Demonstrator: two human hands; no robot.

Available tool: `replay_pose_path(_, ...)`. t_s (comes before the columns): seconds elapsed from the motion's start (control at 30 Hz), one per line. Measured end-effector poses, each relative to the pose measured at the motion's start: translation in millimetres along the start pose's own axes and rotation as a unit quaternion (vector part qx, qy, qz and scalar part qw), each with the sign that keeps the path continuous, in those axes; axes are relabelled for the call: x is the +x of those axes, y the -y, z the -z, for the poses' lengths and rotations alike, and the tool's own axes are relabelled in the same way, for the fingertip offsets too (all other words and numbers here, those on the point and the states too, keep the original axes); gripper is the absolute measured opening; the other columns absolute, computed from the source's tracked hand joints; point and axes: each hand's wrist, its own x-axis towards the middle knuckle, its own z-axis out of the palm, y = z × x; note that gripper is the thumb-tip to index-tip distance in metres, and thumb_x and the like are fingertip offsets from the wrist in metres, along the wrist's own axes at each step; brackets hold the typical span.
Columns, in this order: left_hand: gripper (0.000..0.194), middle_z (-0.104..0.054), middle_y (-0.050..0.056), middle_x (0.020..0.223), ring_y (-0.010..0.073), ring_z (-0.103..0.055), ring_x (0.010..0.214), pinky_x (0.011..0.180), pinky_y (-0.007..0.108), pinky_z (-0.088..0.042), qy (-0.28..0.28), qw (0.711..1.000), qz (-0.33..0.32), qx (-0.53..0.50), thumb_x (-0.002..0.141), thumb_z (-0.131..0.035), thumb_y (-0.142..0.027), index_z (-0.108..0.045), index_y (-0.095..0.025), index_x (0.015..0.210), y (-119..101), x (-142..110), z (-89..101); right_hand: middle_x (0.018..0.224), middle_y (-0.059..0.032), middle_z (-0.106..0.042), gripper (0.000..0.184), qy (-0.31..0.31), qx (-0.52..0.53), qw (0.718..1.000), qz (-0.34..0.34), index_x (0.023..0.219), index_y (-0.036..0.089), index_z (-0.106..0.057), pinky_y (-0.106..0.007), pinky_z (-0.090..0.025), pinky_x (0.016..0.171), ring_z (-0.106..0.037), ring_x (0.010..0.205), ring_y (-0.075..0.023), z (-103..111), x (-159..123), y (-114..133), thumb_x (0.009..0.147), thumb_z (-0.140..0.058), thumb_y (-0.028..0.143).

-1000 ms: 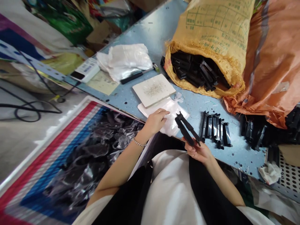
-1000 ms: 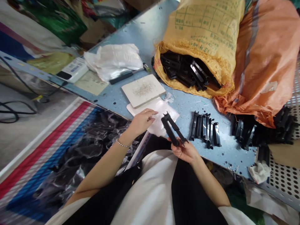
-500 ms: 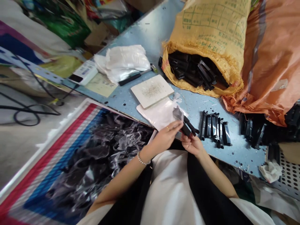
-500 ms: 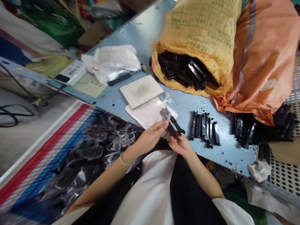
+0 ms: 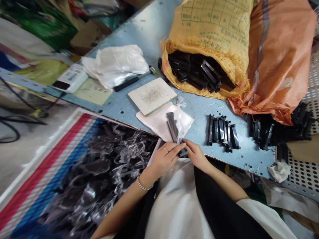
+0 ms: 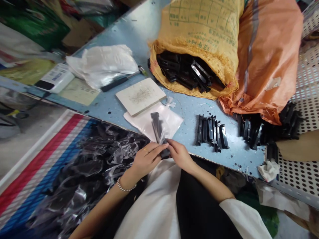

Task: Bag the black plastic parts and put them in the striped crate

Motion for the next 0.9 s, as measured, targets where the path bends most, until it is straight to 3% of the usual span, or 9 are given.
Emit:
replay_pose_path(0.13,0.032,-0.066,0.004,0.088,0.0151,-0.064,0.078,0.072,0.025,-0.056,-0.002,0.999,0.014,0.035,0.087,-0.056,-0.008,-0.063,-0.022,0.116,-7.5,3.2,19.8,0.094,-0.0038,-0.070,0.044,0.055,0.027,0.998,-0.001,0.128,0.020,-0.064,-0.025,-0.053,0.064,-0.061,0.067,-0.0119,-9.7,1.2,14.1,0.099,-0.046,0.048)
replay_pose_path(0.23,0.014,-0.066,0.002,0.082,0.0160,-0.064,0.075,0.070,0.026,-0.054,-0.031,0.994,0.074,0.080,0.086,-0.063,-0.018,-0.066,-0.023,0.099,-7.5,-0.2,50.8,0.097,-0.0042,-0.072,0.045,0.137,-0.009,0.990,0.033,0.132,0.020,-0.061,-0.028,-0.054,0.071,-0.065,0.074,-0.0134,6.7,-4.2,31.4,0.099,-0.047,0.048)
replay_pose_path(0.33,0.009,-0.067,0.002,0.086,0.0200,-0.064,0.079,0.076,0.034,-0.056,-0.068,0.959,0.230,0.148,0.086,-0.064,-0.031,-0.067,-0.024,0.091,13.6,-20.0,95.6,0.107,-0.0073,-0.073,0.045,0.058,-0.159,0.985,0.033,0.134,0.020,-0.059,-0.033,-0.054,0.081,-0.068,0.087,-0.0182,50.9,-12.8,44.7,0.100,-0.045,0.046)
replay_pose_path(0.43,0.024,-0.064,0.006,0.088,0.0263,-0.063,0.085,0.085,0.047,-0.056,-0.042,0.898,0.375,0.227,0.081,-0.062,-0.043,-0.070,-0.022,0.089,62.3,-53.4,129.4,0.111,-0.0139,-0.071,0.041,-0.127,-0.419,0.896,-0.066,0.129,0.017,-0.060,-0.038,-0.052,0.081,-0.068,0.100,-0.0283,102.0,-18.9,47.5,0.100,-0.046,0.043)
replay_pose_path(0.5,0.030,-0.061,0.008,0.084,0.0312,-0.062,0.091,0.088,0.054,-0.054,-0.023,0.867,0.428,0.255,0.075,-0.060,-0.044,-0.071,-0.019,0.088,97.9,-71.5,132.5,0.115,-0.0182,-0.069,0.039,-0.158,-0.540,0.815,-0.135,0.125,0.015,-0.060,-0.038,-0.050,0.076,-0.068,0.102,-0.0328,123.3,-19.6,45.1,0.099,-0.047,0.041)
replay_pose_path(0.63,0.032,-0.063,0.012,0.099,0.0327,-0.060,0.105,0.097,0.052,-0.051,-0.014,0.897,0.390,0.209,0.080,-0.056,-0.039,-0.070,-0.016,0.098,122.3,-62.8,84.7,0.116,-0.0181,-0.069,0.039,-0.133,-0.630,0.747,-0.164,0.122,0.014,-0.056,-0.032,-0.048,0.067,-0.070,0.097,-0.0304,122.3,-15.4,40.3,0.100,-0.048,0.044)
replay_pose_path(0.7,0.028,-0.063,0.012,0.108,0.0271,-0.062,0.103,0.095,0.044,-0.052,-0.028,0.932,0.330,0.151,0.088,-0.054,-0.035,-0.069,-0.016,0.102,106.2,-36.0,43.3,0.110,-0.0171,-0.071,0.043,-0.119,-0.651,0.731,-0.166,0.126,0.012,-0.053,-0.032,-0.048,0.064,-0.072,0.092,-0.0294,110.6,-13.0,39.6,0.099,-0.050,0.046)
replay_pose_path(0.8,0.020,-0.063,0.013,0.109,0.0256,-0.060,0.102,0.094,0.041,-0.052,0.029,0.970,0.229,0.081,0.089,-0.059,-0.033,-0.068,-0.016,0.095,75.5,9.7,-13.2,0.101,-0.0170,-0.073,0.054,-0.102,-0.674,0.712,-0.170,0.138,0.009,-0.045,-0.032,-0.050,0.063,-0.073,0.087,-0.0295,99.4,-11.3,37.5,0.098,-0.053,0.044)
replay_pose_path(0.9,0.015,-0.065,0.011,0.097,0.0251,-0.060,0.096,0.091,0.042,-0.050,0.088,0.973,0.209,0.047,0.090,-0.058,-0.027,-0.067,-0.017,0.084,68.0,39.2,-38.2,0.106,-0.0186,-0.073,0.053,-0.094,-0.663,0.724,-0.165,0.145,0.010,-0.041,-0.034,-0.052,0.068,-0.073,0.087,-0.0287,105.1,-11.5,30.6,0.099,-0.053,0.032)
